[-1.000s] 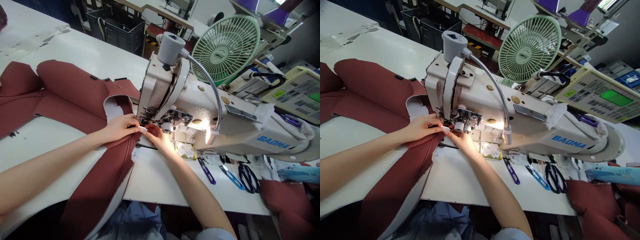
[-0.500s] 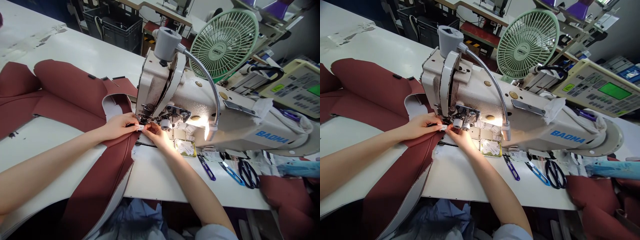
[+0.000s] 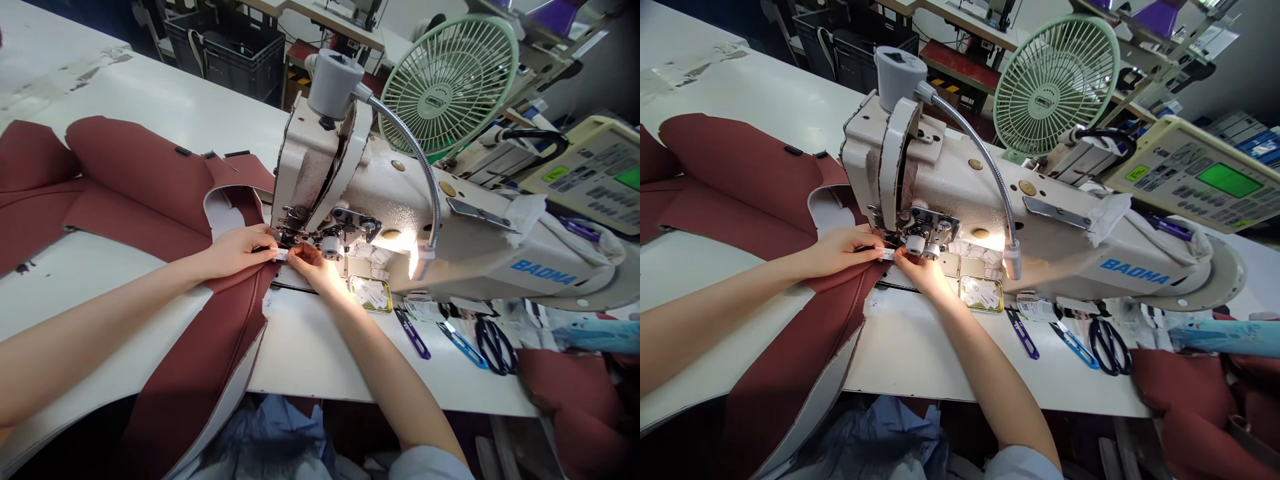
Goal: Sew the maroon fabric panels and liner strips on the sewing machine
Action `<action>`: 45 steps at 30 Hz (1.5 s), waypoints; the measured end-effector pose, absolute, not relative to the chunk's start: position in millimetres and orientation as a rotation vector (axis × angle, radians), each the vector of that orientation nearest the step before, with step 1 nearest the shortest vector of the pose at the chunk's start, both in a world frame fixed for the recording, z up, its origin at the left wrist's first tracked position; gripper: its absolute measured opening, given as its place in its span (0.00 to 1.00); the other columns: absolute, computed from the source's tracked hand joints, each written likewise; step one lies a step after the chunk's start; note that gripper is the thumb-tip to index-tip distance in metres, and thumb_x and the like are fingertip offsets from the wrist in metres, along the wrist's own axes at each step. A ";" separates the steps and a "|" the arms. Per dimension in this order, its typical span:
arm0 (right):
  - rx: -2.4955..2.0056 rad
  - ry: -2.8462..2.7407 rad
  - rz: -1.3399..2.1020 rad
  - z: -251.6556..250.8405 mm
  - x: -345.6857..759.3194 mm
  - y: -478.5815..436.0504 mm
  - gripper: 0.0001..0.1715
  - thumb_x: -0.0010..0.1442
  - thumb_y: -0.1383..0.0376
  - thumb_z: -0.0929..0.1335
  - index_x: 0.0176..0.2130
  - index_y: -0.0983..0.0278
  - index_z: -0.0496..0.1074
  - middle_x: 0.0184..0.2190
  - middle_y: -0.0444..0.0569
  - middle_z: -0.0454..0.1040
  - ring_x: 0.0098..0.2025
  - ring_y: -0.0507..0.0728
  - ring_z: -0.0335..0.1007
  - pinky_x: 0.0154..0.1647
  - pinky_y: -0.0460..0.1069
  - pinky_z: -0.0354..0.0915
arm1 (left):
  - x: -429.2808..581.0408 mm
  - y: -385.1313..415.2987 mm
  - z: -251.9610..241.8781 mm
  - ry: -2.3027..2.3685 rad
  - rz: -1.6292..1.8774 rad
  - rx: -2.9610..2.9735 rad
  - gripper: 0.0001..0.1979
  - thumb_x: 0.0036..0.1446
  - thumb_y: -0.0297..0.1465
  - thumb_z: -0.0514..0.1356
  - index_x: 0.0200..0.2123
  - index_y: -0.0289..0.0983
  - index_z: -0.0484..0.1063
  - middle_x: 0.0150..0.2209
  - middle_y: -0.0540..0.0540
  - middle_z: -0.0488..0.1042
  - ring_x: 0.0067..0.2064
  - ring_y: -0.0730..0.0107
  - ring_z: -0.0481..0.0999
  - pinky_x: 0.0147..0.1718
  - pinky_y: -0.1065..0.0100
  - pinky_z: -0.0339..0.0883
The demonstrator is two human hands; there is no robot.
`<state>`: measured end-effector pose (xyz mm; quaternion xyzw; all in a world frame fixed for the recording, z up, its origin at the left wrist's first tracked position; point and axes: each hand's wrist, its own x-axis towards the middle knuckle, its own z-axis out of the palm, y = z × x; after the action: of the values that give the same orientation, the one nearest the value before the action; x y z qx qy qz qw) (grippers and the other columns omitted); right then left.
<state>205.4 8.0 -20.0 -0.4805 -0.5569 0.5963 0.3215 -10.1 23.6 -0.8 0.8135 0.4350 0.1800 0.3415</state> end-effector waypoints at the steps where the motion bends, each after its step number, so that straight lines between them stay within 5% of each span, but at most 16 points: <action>1: -1.246 -1.461 1.566 -20.8 205.2 8.2 0.16 0.54 0.51 0.71 0.33 0.61 0.71 0.29 0.42 0.70 0.31 0.51 0.63 0.32 0.45 0.62 | -9.8 23.6 -0.6 1.134 0.463 2.115 0.21 0.66 0.46 0.50 0.32 0.39 0.75 0.37 0.47 0.71 0.39 0.64 0.71 0.37 0.67 0.59; 13: -1.444 -1.657 1.261 -16.4 198.2 6.3 0.08 0.59 0.60 0.67 0.30 0.61 0.68 0.28 0.43 0.71 0.33 0.54 0.66 0.37 0.48 0.63 | -8.5 25.4 -2.1 1.200 0.426 2.130 0.21 0.66 0.44 0.48 0.29 0.38 0.69 0.38 0.45 0.74 0.39 0.62 0.73 0.38 0.64 0.61; 17: -1.647 -1.787 1.137 -8.7 194.2 5.5 0.06 0.60 0.63 0.67 0.32 0.61 0.72 0.30 0.44 0.75 0.34 0.54 0.70 0.38 0.48 0.65 | -5.6 21.9 4.4 1.264 0.447 2.118 0.18 0.63 0.48 0.55 0.42 0.39 0.70 0.41 0.47 0.76 0.39 0.61 0.75 0.36 0.65 0.64; 20: -1.763 -1.876 1.048 -2.0 189.4 6.2 0.06 0.60 0.65 0.66 0.33 0.62 0.74 0.32 0.44 0.78 0.36 0.55 0.72 0.39 0.48 0.65 | -4.4 19.5 5.7 1.386 0.454 2.156 0.16 0.60 0.42 0.60 0.48 0.39 0.71 0.43 0.47 0.78 0.42 0.58 0.77 0.36 0.65 0.66; 23: -1.915 -1.920 0.968 2.3 183.2 8.0 0.07 0.61 0.64 0.66 0.35 0.62 0.76 0.32 0.45 0.78 0.36 0.56 0.73 0.40 0.48 0.66 | -2.6 18.1 1.6 1.441 0.490 2.333 0.10 0.64 0.36 0.57 0.41 0.40 0.75 0.44 0.46 0.78 0.43 0.58 0.77 0.37 0.64 0.66; 32: -2.068 -1.959 0.791 0.5 172.8 10.1 0.12 0.61 0.61 0.66 0.40 0.60 0.78 0.37 0.48 0.81 0.40 0.60 0.77 0.41 0.50 0.68 | 2.2 12.9 -10.9 1.478 0.781 2.974 0.15 0.68 0.30 0.52 0.32 0.38 0.76 0.29 0.43 0.72 0.33 0.61 0.70 0.30 0.63 0.55; 45: -2.079 -1.834 0.770 0.5 163.6 6.7 0.15 0.59 0.60 0.65 0.40 0.59 0.81 0.38 0.48 0.81 0.44 0.60 0.77 0.45 0.50 0.69 | -0.2 -1.5 -10.2 1.399 0.447 2.834 0.14 0.66 0.29 0.52 0.34 0.35 0.77 0.36 0.41 0.75 0.37 0.60 0.74 0.32 0.63 0.61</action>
<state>163.6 6.7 0.5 -0.7163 -0.6319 0.2651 0.1316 -0.2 -1.5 -10.2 0.8876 0.4381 0.1399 -0.0250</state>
